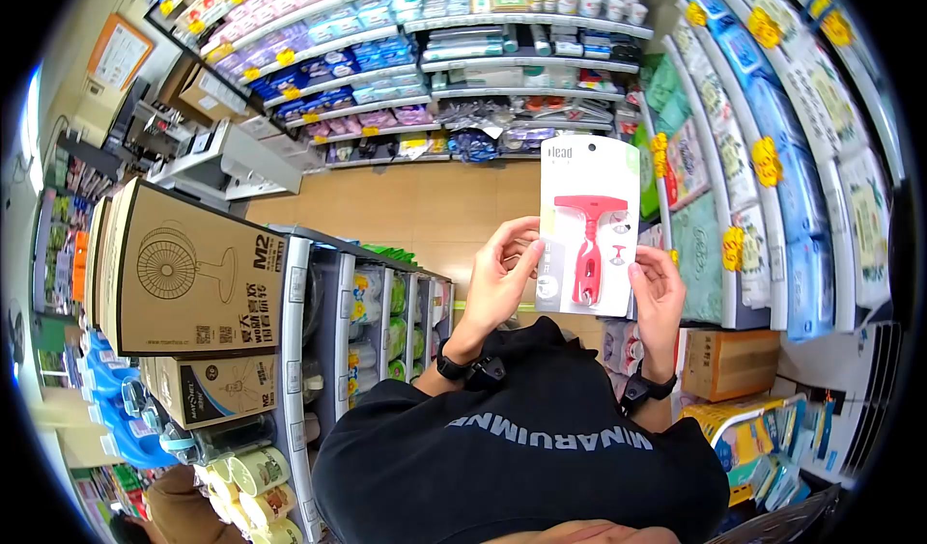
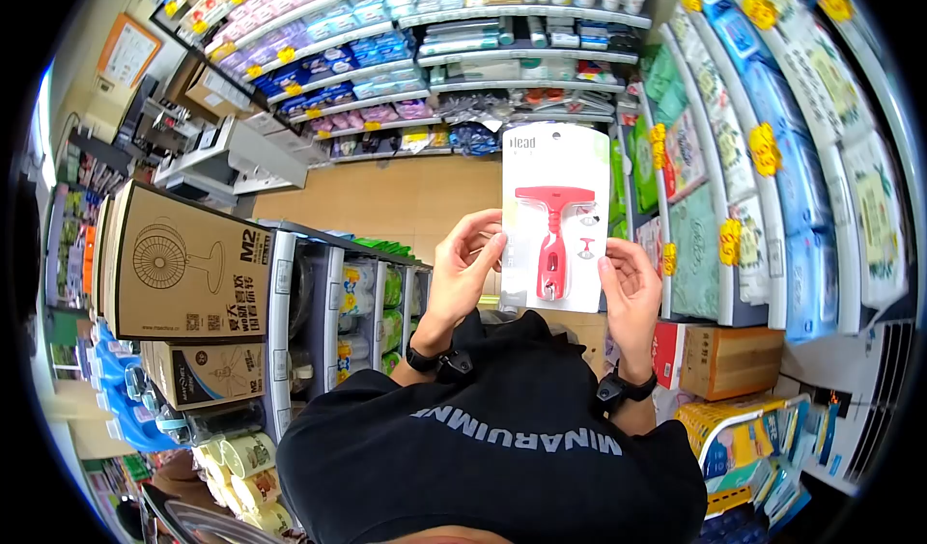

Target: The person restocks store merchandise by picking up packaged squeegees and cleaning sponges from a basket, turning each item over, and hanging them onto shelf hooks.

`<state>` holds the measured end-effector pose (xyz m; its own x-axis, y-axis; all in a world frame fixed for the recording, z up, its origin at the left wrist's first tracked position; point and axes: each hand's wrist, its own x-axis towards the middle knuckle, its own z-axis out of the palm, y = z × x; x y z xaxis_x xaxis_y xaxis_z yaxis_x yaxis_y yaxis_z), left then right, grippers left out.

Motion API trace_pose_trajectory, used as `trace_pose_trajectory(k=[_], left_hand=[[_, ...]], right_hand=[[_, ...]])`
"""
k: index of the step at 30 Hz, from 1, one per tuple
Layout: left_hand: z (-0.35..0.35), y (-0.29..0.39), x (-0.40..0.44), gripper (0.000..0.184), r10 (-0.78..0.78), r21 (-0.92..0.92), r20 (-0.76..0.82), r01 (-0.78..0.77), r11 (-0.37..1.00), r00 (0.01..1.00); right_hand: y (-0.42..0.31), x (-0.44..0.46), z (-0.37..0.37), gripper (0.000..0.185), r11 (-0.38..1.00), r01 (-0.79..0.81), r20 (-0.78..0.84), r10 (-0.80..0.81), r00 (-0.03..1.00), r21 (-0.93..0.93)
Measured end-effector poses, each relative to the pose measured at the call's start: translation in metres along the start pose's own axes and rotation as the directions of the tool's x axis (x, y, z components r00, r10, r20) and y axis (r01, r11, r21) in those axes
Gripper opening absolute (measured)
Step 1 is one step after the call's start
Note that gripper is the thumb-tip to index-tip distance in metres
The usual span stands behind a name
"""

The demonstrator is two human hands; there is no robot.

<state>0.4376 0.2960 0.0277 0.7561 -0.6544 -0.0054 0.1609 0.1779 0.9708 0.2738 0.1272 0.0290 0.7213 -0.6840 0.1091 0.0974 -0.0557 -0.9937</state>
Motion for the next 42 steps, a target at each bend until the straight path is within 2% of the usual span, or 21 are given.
trace_pose_trajectory(k=[5,14,17,19,20,21,24,25,27,28,32,34,36,37,39,40,41,42], left_hand=[[-0.029,0.003,0.016,0.032,-0.005,-0.005,-0.042,0.004,1.0,0.999],[-0.042,-0.002,0.035,0.031,-0.003,-0.031,-0.04,0.002,1.0,0.999],[-0.041,-0.006,0.04,0.037,0.017,-0.059,0.032,-0.015,0.998,0.999],[-0.032,-0.001,0.041,0.047,0.026,-0.08,0.055,-0.021,0.997,0.998],[-0.035,-0.007,0.043,0.056,0.014,-0.059,0.133,-0.006,0.998,0.991],[-0.035,-0.012,0.044,0.056,0.014,-0.059,0.137,-0.006,0.998,0.99],[-0.036,-0.022,0.046,0.063,-0.068,0.008,0.311,0.069,0.998,0.948],[-0.035,-0.023,0.045,0.063,-0.07,0.01,0.313,0.071,0.997,0.947],[-0.028,-0.015,0.043,0.063,-0.216,-0.12,0.381,0.28,0.953,0.899],[-0.028,-0.012,0.043,0.064,-0.253,-0.112,0.404,0.321,0.94,0.879],[-0.027,-0.013,0.045,0.067,-0.267,-0.139,0.431,0.356,0.924,0.862],[-0.03,-0.012,0.047,0.069,-0.267,-0.157,0.418,0.358,0.92,0.869],[-0.031,-0.012,0.049,0.071,-0.268,-0.174,0.404,0.361,0.916,0.875],[-0.031,-0.013,0.05,0.069,-0.258,-0.146,0.361,0.327,0.934,0.896],[-0.034,-0.017,0.052,0.068,-0.245,-0.114,0.315,0.293,0.949,0.917],[-0.037,-0.023,0.053,0.067,-0.193,-0.028,0.258,0.208,0.978,0.947],[-0.039,-0.025,0.054,0.065,-0.135,0.062,0.205,0.125,0.99,0.969],[-0.04,-0.025,0.054,0.061,-0.14,0.053,0.153,0.134,0.99,0.978]], right_hand=[[-0.008,0.023,0.037,0.037,0.997,-0.074,0.003,0.074,0.997,0.034],[0.006,0.044,0.05,0.04,0.998,-0.049,-0.002,0.049,0.999,0.026],[0.018,0.048,0.048,0.038,0.999,-0.053,0.011,0.053,0.999,0.004],[0.024,0.05,0.047,0.037,0.994,-0.111,0.076,0.109,0.991,0.024],[0.024,0.05,0.048,0.037,0.99,-0.131,0.101,0.126,0.987,0.044],[0.025,0.05,0.049,0.037,0.991,-0.13,0.098,0.125,0.987,0.045],[0.03,0.051,0.053,0.037,0.98,-0.154,0.183,0.129,0.975,0.128],[0.03,0.051,0.055,0.037,0.98,-0.154,0.18,0.13,0.975,0.129],[0.03,0.05,0.059,0.038,0.984,-0.166,0.212,0.149,0.966,0.064],[0.033,0.049,0.06,0.038,0.984,-0.167,0.212,0.15,0.966,0.065],[0.041,0.051,0.064,0.037,0.989,-0.144,0.295,0.13,0.947,0.026],[0.039,0.053,0.065,0.036,0.987,-0.159,0.336,0.149,0.93,0.004],[0.037,0.055,0.066,0.033,0.994,-0.026,0.316,0.059,0.947,-0.108],[0.036,0.055,0.067,0.033,0.994,-0.027,0.316,0.06,0.947,-0.108],[0.03,0.056,0.071,0.033,0.992,-0.129,0.214,0.124,0.969,0.011],[0.021,0.057,0.072,0.032,0.991,-0.131,0.186,0.124,0.975,0.027],[0.016,0.057,0.074,0.03,0.993,-0.077,0.151,0.063,0.986,0.087],[0.023,0.056,0.068,0.029,0.997,-0.022,0.113,0.015,0.993,0.068]])
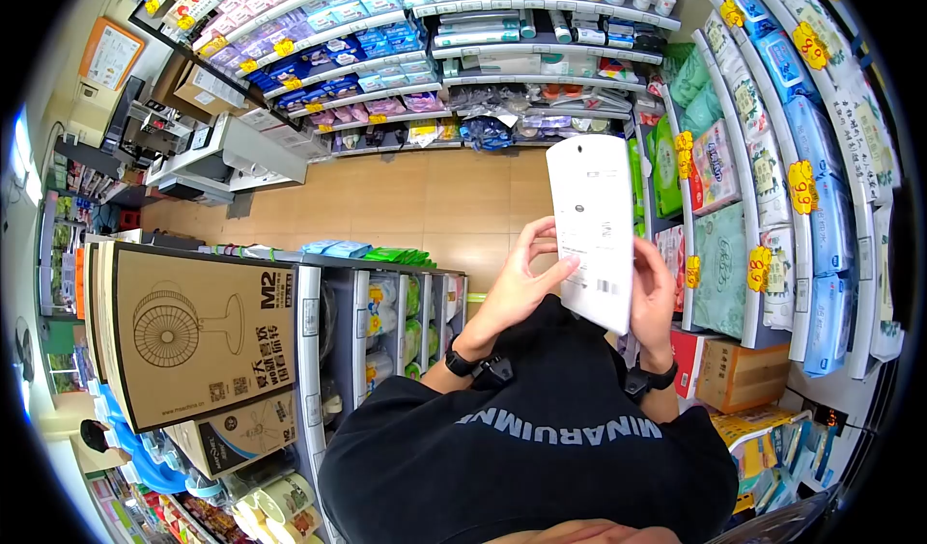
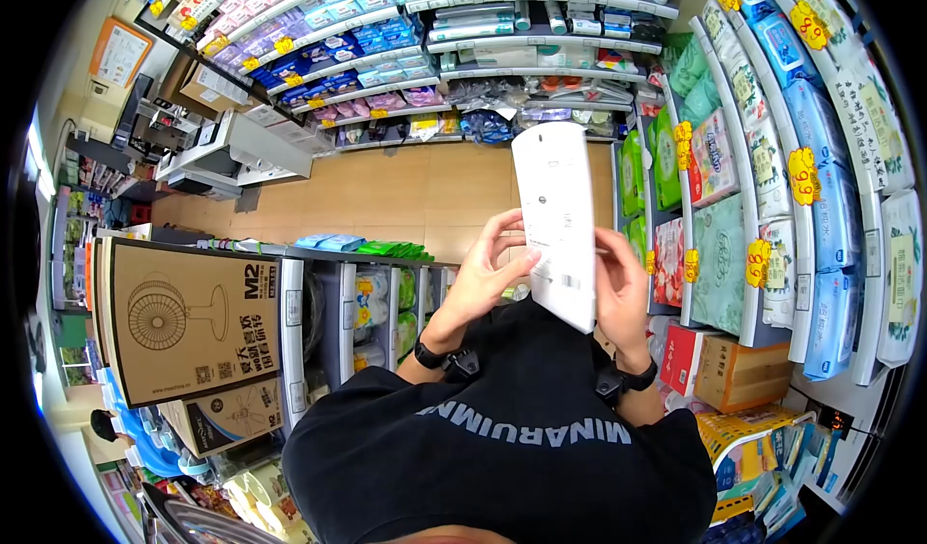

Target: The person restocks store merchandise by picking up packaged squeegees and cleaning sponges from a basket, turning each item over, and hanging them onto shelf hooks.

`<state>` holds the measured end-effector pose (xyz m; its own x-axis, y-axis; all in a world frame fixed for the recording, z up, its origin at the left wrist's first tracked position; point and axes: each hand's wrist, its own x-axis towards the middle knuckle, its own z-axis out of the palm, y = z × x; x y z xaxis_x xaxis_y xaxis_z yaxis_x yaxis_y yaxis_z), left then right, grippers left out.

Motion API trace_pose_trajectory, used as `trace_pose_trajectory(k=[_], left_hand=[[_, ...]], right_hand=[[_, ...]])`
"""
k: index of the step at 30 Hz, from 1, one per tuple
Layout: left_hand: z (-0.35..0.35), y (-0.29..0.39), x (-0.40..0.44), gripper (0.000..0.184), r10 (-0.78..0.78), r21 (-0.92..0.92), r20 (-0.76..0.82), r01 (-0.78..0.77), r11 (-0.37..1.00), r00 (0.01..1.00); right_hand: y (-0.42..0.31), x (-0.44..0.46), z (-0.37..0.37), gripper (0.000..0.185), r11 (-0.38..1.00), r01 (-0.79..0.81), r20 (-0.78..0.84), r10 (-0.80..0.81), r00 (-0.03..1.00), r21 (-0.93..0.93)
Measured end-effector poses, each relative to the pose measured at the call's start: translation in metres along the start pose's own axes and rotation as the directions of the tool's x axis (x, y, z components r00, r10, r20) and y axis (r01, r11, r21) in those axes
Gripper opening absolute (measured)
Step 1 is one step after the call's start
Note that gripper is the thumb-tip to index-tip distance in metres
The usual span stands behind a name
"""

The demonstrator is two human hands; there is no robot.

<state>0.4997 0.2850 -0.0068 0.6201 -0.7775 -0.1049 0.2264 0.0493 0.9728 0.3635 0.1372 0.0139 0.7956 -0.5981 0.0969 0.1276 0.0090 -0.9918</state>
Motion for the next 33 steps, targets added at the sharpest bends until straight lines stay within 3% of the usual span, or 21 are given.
trace_pose_trajectory(k=[3,6,9,10,33], left_hand=[[-0.007,0.005,0.0,0.054,-0.007,-0.012,-0.033,0.007,1.0,0.999],[-0.011,0.01,-0.001,0.047,-0.049,-0.078,-0.069,0.044,0.996,0.996],[-0.013,0.011,-0.001,0.043,-0.022,-0.11,-0.109,0.01,0.994,0.994],[-0.014,0.014,-0.001,0.042,-0.014,-0.101,-0.121,0.002,0.995,0.993],[-0.017,0.021,-0.012,0.038,0.049,-0.064,-0.149,-0.059,0.996,0.988]], right_hand=[[0.005,0.0,-0.008,0.027,0.999,0.044,-0.067,-0.044,0.997,-0.008],[0.012,0.004,-0.017,0.032,0.99,-0.094,-0.116,0.106,0.988,0.104],[0.015,0.009,-0.015,0.031,0.987,-0.128,-0.137,0.14,0.981,0.094],[0.012,0.009,-0.013,0.03,0.994,-0.105,-0.134,0.107,0.985,0.027],[0.007,0.006,-0.013,0.034,0.997,-0.071,-0.076,0.072,0.995,0.007]])
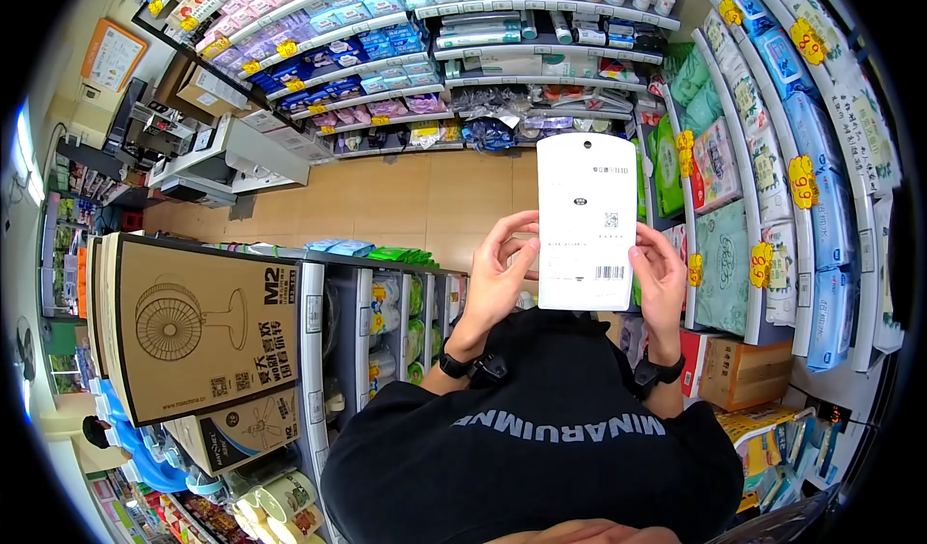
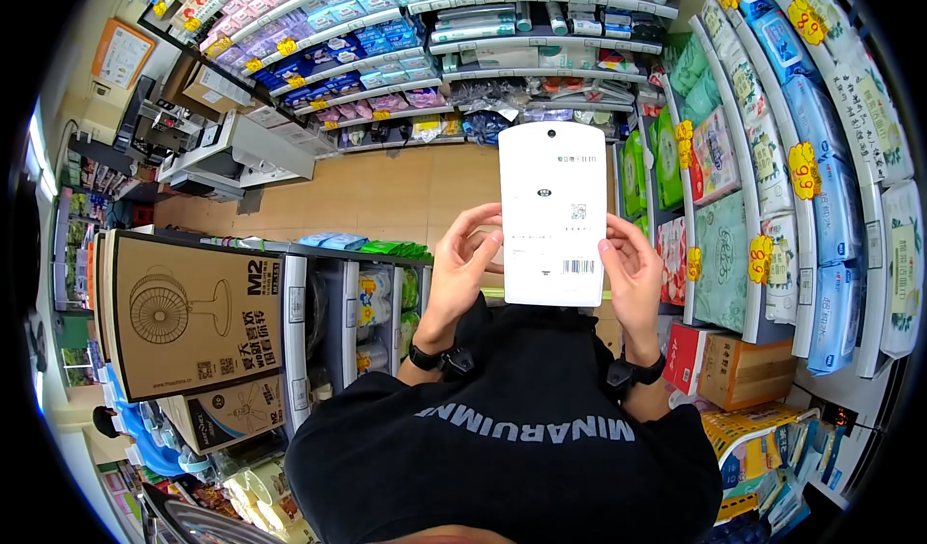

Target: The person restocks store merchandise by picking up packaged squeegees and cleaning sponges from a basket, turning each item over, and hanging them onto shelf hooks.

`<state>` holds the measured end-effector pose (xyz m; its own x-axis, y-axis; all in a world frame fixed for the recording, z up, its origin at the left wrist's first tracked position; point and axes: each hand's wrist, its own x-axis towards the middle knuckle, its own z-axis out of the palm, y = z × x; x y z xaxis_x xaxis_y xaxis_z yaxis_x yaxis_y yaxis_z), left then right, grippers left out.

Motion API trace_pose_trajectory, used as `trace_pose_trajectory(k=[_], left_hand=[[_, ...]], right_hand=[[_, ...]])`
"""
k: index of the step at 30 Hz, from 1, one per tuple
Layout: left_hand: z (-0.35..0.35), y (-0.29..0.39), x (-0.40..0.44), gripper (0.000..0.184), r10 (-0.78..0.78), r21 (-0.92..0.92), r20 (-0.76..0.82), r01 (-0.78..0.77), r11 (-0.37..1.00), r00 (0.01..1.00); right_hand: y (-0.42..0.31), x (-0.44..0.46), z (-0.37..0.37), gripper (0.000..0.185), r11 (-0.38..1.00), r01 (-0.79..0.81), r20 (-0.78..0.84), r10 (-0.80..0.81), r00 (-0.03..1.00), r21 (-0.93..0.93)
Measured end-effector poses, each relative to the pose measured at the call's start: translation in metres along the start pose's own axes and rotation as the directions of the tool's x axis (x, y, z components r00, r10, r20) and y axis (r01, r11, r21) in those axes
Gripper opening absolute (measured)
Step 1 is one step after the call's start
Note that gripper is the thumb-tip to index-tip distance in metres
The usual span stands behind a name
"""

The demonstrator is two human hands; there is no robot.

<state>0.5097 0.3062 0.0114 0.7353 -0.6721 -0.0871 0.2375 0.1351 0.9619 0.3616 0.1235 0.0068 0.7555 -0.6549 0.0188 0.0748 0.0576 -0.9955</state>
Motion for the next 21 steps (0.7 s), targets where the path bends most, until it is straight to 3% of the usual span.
trace_pose_trajectory(k=[21], left_hand=[[-0.007,0.0,-0.004,0.037,0.025,-0.002,0.025,-0.025,1.0,0.999]], right_hand=[[0.011,-0.002,0.004,0.033,1.0,0.006,0.011,-0.006,1.0,0.019]])
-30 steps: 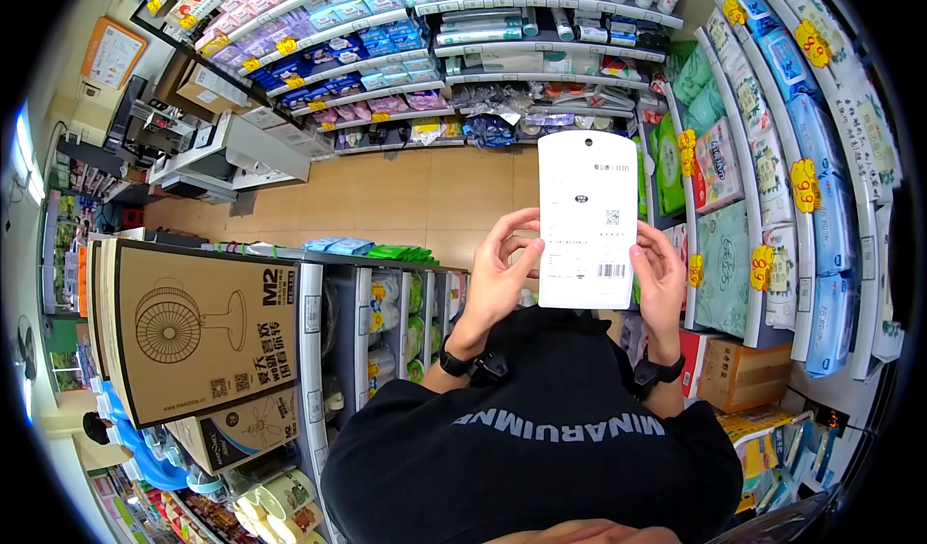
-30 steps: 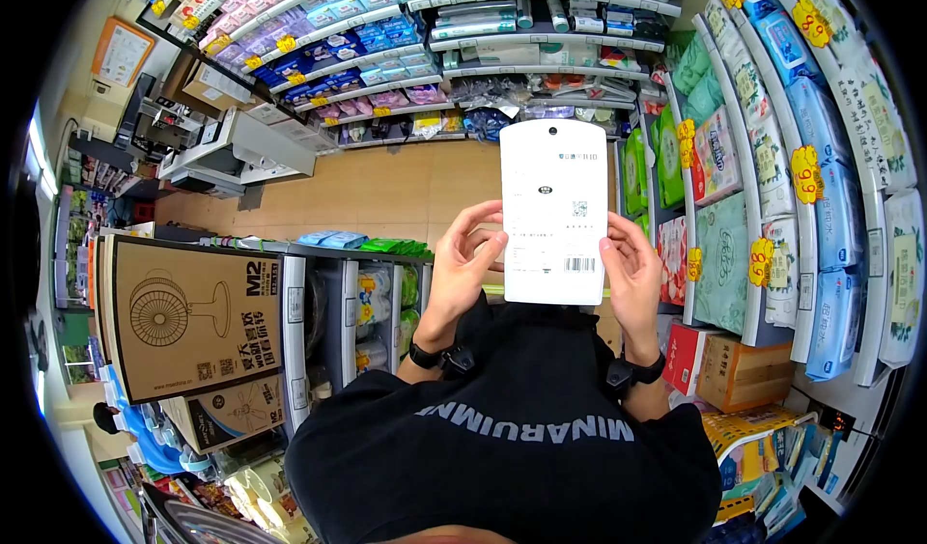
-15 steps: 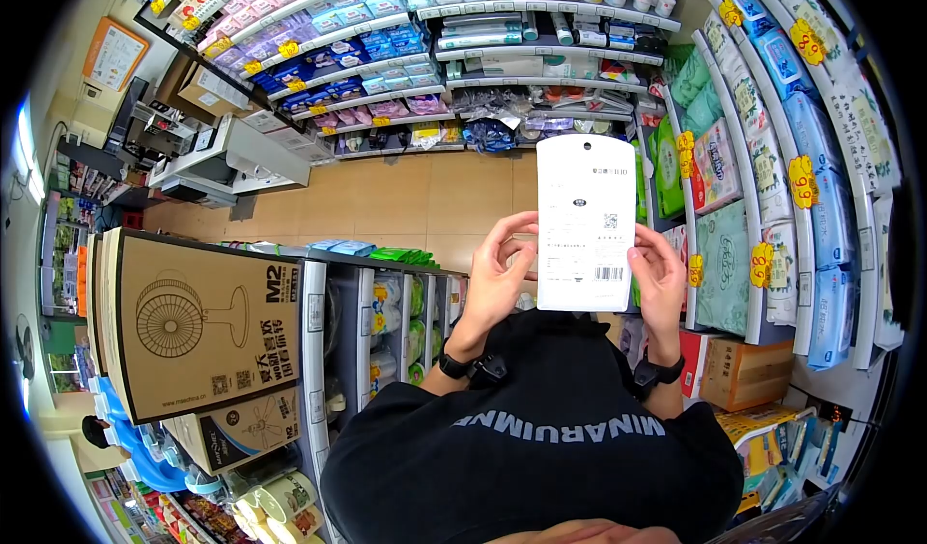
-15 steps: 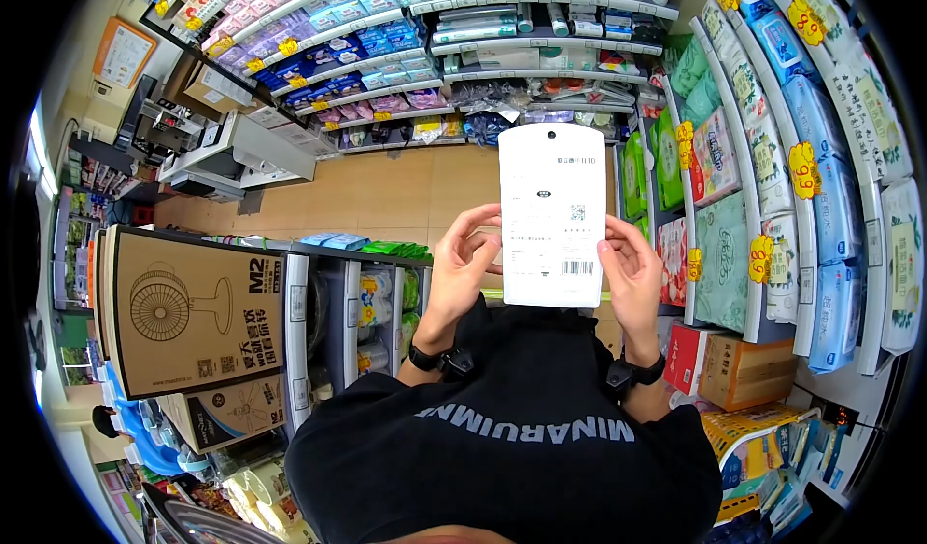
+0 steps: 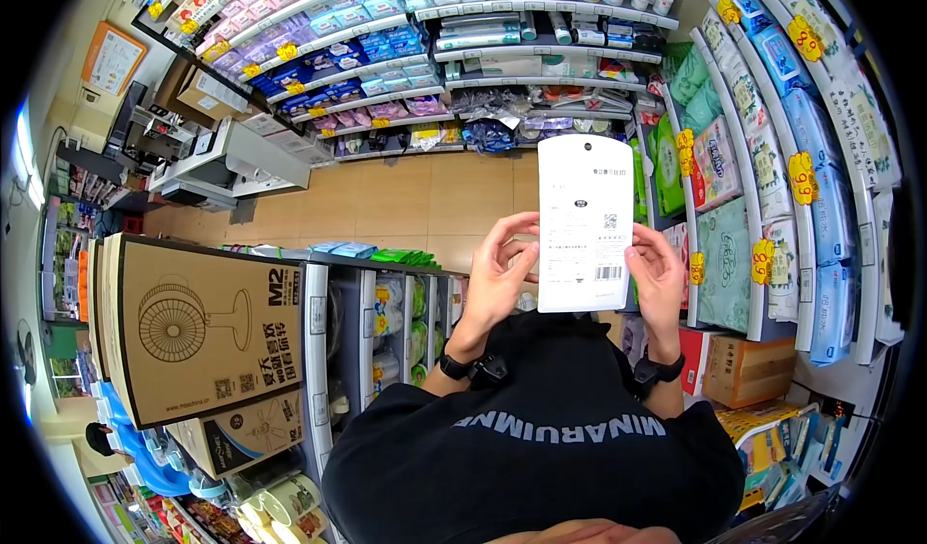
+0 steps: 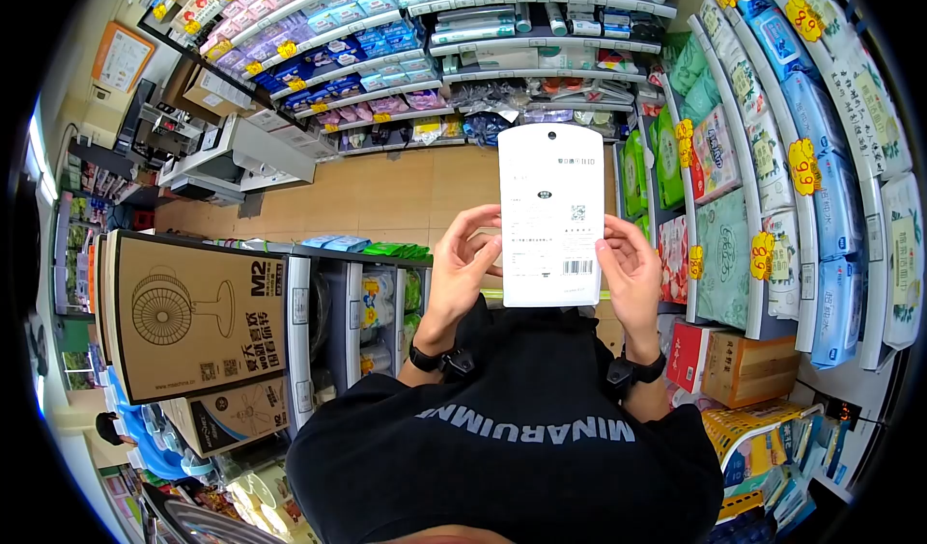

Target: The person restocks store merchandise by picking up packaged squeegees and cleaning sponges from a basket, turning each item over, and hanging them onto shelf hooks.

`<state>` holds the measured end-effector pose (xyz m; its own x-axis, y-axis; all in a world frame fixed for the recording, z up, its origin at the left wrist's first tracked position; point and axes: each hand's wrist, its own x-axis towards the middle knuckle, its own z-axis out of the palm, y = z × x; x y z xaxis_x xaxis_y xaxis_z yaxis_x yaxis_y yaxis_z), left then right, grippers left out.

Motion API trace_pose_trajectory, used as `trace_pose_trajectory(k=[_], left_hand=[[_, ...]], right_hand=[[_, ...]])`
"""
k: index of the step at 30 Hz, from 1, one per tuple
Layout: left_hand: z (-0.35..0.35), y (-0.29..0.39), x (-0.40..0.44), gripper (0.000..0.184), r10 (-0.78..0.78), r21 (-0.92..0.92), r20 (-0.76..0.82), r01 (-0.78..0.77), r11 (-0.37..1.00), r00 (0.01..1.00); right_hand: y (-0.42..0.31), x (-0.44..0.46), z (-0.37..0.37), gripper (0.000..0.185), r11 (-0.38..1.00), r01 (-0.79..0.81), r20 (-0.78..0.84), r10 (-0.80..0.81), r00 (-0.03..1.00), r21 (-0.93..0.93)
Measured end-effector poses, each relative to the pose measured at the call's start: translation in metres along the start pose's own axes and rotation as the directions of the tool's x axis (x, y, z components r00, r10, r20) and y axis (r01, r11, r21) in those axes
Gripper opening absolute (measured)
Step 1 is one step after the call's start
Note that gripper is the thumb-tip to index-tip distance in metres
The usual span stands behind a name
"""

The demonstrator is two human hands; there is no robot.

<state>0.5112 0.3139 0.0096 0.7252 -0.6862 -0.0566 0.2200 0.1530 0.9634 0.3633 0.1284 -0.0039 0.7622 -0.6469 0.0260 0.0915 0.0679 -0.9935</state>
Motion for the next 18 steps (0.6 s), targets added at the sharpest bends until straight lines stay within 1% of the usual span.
trace_pose_trajectory(k=[3,5,6,7,8,9,11,12,13,15,16,18], left_hand=[[-0.003,-0.007,0.0,0.037,0.012,-0.017,0.0,-0.012,1.0,1.0],[-0.007,-0.015,0.001,0.044,0.029,0.02,0.052,-0.03,0.999,0.998],[-0.006,-0.017,0.0,0.044,0.029,0.02,0.052,-0.03,0.999,0.998],[-0.005,-0.019,-0.001,0.049,0.011,0.036,0.07,-0.013,0.999,0.998],[-0.004,-0.02,-0.002,0.055,-0.006,0.053,0.087,0.001,0.999,0.996],[-0.004,-0.023,-0.002,0.055,-0.005,0.054,0.088,0.0,0.999,0.996],[-0.004,-0.031,-0.002,0.063,-0.063,0.118,0.173,0.043,0.992,0.983],[-0.004,-0.033,0.0,0.067,-0.091,0.113,0.22,0.068,0.991,0.971],[-0.003,-0.034,-0.001,0.067,-0.089,0.113,0.22,0.066,0.991,0.971],[0.0,-0.036,-0.003,0.07,-0.19,0.037,0.273,0.188,0.982,0.943],[0.002,-0.036,-0.003,0.075,-0.202,0.066,0.291,0.191,0.979,0.935],[0.006,-0.037,-0.005,0.077,-0.217,0.069,0.288,0.206,0.976,0.933]], right_hand=[[0.001,0.001,0.0,0.035,1.0,-0.028,0.037,0.028,0.999,-0.003],[0.002,0.003,0.001,0.036,0.999,-0.045,0.058,0.046,0.997,-0.023],[0.002,0.003,0.003,0.037,0.996,-0.081,0.082,0.083,0.993,-0.024],[0.003,0.003,0.004,0.037,0.993,-0.118,0.105,0.12,0.987,-0.026],[0.006,0.003,0.005,0.037,0.993,-0.118,0.105,0.119,0.987,-0.025],[0.01,0.002,0.006,0.037,0.99,-0.141,0.125,0.143,0.982,-0.023],[0.017,0.001,0.009,0.037,0.986,-0.163,0.145,0.165,0.976,-0.022],[0.018,0.0,0.012,0.036,0.985,-0.174,0.169,0.172,0.971,-0.002],[0.02,0.0,0.014,0.035,0.983,-0.184,0.194,0.177,0.965,0.017],[0.022,-0.002,0.017,0.034,0.984,-0.176,0.222,0.17,0.96,0.009],[0.022,-0.003,0.02,0.034,0.983,-0.185,0.242,0.181,0.953,-0.007],[0.02,-0.004,0.022,0.034,0.982,-0.186,0.291,0.184,0.939,-0.021]])
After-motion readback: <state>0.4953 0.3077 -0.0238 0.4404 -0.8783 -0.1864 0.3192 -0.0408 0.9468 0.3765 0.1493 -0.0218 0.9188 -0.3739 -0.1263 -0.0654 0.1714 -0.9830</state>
